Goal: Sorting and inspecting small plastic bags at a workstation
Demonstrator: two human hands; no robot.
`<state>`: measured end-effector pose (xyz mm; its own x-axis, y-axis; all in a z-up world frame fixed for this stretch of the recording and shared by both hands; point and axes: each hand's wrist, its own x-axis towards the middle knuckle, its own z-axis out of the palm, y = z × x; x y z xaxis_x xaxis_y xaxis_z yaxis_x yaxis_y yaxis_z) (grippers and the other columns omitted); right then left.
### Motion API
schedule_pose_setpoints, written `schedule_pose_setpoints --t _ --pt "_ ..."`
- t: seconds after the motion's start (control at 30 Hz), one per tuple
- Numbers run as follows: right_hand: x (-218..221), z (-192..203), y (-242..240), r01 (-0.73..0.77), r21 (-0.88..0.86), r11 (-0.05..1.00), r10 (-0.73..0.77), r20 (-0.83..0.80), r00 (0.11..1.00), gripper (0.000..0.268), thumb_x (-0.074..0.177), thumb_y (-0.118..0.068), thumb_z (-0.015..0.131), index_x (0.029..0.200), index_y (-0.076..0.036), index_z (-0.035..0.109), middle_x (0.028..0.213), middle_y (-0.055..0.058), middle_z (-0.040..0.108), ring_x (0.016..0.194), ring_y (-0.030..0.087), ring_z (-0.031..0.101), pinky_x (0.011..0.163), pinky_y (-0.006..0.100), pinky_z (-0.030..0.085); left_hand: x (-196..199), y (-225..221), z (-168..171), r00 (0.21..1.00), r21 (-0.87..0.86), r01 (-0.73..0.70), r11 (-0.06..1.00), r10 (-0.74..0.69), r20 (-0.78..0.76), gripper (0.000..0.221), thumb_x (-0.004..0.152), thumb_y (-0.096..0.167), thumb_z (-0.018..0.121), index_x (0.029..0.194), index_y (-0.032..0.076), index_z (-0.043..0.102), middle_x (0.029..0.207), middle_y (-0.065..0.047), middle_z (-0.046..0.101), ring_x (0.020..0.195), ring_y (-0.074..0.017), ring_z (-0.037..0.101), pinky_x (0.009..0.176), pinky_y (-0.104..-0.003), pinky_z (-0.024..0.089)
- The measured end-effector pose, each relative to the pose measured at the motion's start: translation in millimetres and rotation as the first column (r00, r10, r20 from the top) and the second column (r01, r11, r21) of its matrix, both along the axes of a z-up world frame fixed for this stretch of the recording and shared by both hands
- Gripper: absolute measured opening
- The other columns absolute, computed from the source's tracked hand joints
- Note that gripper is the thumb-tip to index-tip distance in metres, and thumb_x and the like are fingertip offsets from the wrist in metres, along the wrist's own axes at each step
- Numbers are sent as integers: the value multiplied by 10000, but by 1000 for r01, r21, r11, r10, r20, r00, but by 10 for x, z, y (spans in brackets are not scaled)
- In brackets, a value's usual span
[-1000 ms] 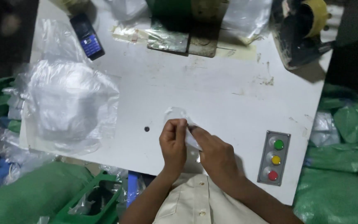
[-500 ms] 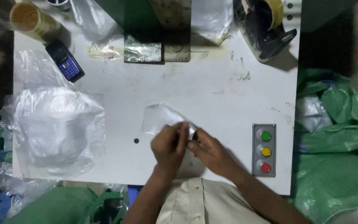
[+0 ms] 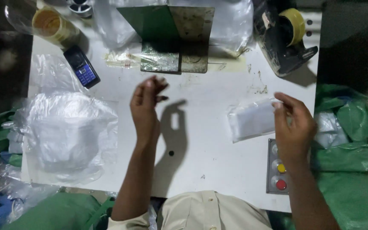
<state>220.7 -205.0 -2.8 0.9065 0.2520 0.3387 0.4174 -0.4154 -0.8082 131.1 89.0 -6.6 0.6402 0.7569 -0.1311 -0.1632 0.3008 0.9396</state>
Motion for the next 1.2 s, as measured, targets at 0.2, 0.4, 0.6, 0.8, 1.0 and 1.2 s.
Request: schedule_pose_setpoints --t 0.2,0.4,0.6,0.8,1.0,1.2 --pt "1275 -628 757 272 617 739 226 -606 762 359 960 -189 790 1245 -52 621 1164 47 658 1137 208 654 1125 464 483 588 1425 -585 967 -159 -253 954 251 -31 629 940 370 752 1250 -95 465 906 19 473 850 -138 596 813 -345 602" --pt "1955 -788 1230 325 610 723 313 -708 633 672 913 -326 949 1328 14 544 1265 196 436 1293 420 528 1130 618 392 1138 2172 -829 875 100 -204 974 227 -428 938 685 660 871 1071 -165 650 732 -203 619 568 -275 641 395 -535 519" --pt "2266 -922 1791 363 239 900 -60 -759 649 536 557 -103 1071 849 39 646 677 150 575 477 254 544 424 365 393 1481 2092 -1064 563 543 79 836 412 -716 640 743 619 855 1129 123 739 1045 -52 775 1058 -334 735 954 -512 325" --pt "1953 -796 1645 326 735 594 -112 -326 939 380 639 81 778 1001 -29 736 1071 40 736 950 198 721 849 367 606 1317 1974 -876 838 238 -540 807 540 70 566 839 238 823 1241 -22 522 1209 -211 684 1107 -320 710 916 -357 632" --pt "779 -173 787 344 743 574 -103 -351 931 637 780 42 822 1340 -119 565 1344 88 664 1234 279 693 1068 417 618 73 857 351 958 412 -232 881 281 -60 797 766 269 889 1376 -16 462 1341 -195 633 1239 -273 642 1031 -349 573" --pt "49 954 549 573 93 814 -256 -829 498 488 772 -159 748 1242 -148 620 1304 -10 679 1254 236 663 999 434 615 -517 295 360 817 -92 508 857 -513 -266 595 747 175 800 1293 13 629 1148 -122 720 1041 -250 698 871 -375 595"
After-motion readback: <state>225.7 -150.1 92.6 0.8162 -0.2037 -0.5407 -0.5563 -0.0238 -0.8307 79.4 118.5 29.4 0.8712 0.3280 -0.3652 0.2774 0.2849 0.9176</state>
